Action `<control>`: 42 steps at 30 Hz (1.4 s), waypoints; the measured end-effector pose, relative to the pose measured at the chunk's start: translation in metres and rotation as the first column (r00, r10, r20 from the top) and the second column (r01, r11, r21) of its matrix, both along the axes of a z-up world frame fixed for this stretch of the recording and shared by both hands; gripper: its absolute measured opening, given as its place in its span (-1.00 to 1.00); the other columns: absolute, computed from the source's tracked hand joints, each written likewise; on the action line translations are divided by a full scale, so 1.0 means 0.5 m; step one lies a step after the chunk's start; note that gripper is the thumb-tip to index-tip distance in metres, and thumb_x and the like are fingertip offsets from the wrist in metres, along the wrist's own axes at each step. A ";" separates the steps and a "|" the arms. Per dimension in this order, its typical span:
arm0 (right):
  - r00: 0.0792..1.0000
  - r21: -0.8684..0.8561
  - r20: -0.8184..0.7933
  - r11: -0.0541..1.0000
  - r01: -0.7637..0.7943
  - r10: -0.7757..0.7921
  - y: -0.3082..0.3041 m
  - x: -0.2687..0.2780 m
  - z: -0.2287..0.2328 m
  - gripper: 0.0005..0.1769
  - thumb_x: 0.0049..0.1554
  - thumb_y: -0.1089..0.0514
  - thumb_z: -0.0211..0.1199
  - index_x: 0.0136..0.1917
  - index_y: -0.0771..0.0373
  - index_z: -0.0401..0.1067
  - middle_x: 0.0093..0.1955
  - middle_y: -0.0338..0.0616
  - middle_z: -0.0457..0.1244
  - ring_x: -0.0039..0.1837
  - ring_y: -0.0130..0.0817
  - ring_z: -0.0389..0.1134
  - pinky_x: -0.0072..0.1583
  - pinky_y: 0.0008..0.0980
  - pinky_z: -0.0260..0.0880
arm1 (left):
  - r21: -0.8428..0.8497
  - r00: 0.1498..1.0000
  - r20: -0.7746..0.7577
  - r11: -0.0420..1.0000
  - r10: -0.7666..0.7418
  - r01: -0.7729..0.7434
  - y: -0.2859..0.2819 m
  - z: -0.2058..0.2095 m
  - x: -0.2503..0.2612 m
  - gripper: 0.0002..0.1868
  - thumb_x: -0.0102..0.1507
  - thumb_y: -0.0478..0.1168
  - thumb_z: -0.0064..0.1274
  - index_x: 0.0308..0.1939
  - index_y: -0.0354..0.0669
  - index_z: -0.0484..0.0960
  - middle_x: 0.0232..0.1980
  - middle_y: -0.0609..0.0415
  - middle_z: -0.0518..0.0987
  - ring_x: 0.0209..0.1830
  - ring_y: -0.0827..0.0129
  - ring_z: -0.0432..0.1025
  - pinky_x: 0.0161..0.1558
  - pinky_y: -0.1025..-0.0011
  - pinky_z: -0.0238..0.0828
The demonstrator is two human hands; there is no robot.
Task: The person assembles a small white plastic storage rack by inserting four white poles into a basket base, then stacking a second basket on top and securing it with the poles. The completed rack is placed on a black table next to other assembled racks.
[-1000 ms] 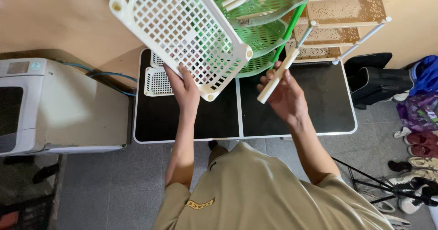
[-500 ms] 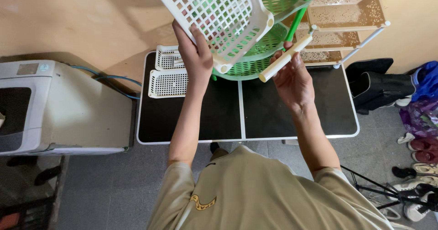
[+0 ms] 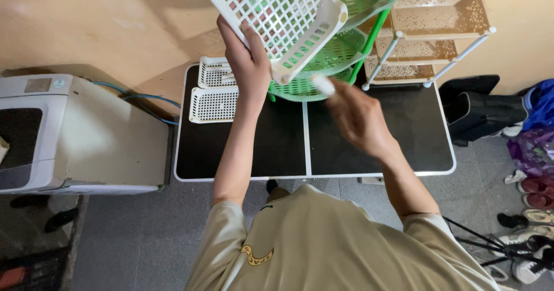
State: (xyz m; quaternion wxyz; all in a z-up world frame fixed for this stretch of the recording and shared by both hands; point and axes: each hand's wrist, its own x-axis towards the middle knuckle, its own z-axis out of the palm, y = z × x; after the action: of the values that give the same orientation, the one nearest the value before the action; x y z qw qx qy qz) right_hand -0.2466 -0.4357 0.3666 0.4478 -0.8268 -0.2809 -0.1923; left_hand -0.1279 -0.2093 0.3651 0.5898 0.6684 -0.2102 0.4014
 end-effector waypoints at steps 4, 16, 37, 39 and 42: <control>0.996 -0.089 0.054 0.993 0.081 -0.076 0.029 0.008 0.026 -0.65 0.25 0.18 0.34 0.27 0.28 0.39 -0.19 -0.01 0.38 -0.19 -0.13 0.46 -0.17 -0.22 0.42 | 0.012 1.000 -0.004 1.000 0.016 -0.016 -0.016 0.007 0.014 -0.64 0.56 -0.35 -0.33 0.44 -0.21 0.11 0.11 -0.16 0.61 -0.04 0.27 0.63 -0.01 0.37 0.56; 0.987 -0.213 -0.074 0.969 0.123 -0.141 0.071 0.067 0.016 -0.80 0.26 0.11 0.30 0.08 0.22 0.40 -0.47 -0.01 0.27 -0.37 -0.01 0.37 -0.29 -0.08 0.30 | 0.212 0.974 0.017 0.951 0.226 -0.225 -0.048 -0.036 0.034 -0.58 0.55 -0.32 -0.24 0.49 -0.24 0.12 0.12 -0.27 0.63 0.13 0.02 0.63 -0.01 0.26 0.65; 0.961 -0.136 -0.262 0.989 0.055 -0.089 0.074 0.080 0.000 -0.81 0.24 0.11 0.26 0.06 0.22 0.39 -0.45 0.04 0.26 -0.36 0.10 0.32 -0.26 -0.01 0.26 | 0.293 0.967 -0.004 0.925 0.254 -0.242 -0.060 -0.065 0.011 -0.53 0.52 -0.38 -0.14 0.50 -0.18 0.18 0.24 -0.25 0.58 0.14 -0.01 0.62 0.01 0.22 0.62; 0.990 -0.176 -0.136 0.984 0.015 -0.039 0.073 0.079 -0.011 -0.82 0.25 0.11 0.27 0.05 0.22 0.38 -0.42 0.06 0.27 -0.27 0.12 0.36 -0.22 0.00 0.30 | 0.338 0.967 -0.037 0.913 0.254 -0.227 -0.068 -0.069 0.011 -0.52 0.50 -0.36 -0.11 0.50 -0.11 0.21 0.15 -0.21 0.63 0.09 -0.01 0.63 -0.04 0.18 0.60; 0.997 -0.244 0.067 0.969 0.045 -0.030 0.086 0.062 -0.026 -0.78 0.27 0.13 0.25 0.06 0.27 0.29 -0.21 0.06 0.32 -0.17 0.13 0.38 -0.18 0.02 0.33 | 0.399 0.966 -0.109 0.901 0.234 -0.173 -0.079 -0.075 0.010 -0.45 0.42 -0.36 -0.10 0.50 -0.13 0.18 0.14 -0.26 0.62 0.00 -0.06 0.61 -0.11 0.13 0.57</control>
State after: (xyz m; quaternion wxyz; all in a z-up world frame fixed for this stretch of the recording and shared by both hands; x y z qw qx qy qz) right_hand -0.2154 -0.3926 0.3533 0.3292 -0.8746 -0.3008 -0.1903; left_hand -0.1227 -0.2488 0.3278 0.4158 0.8187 -0.1675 0.3589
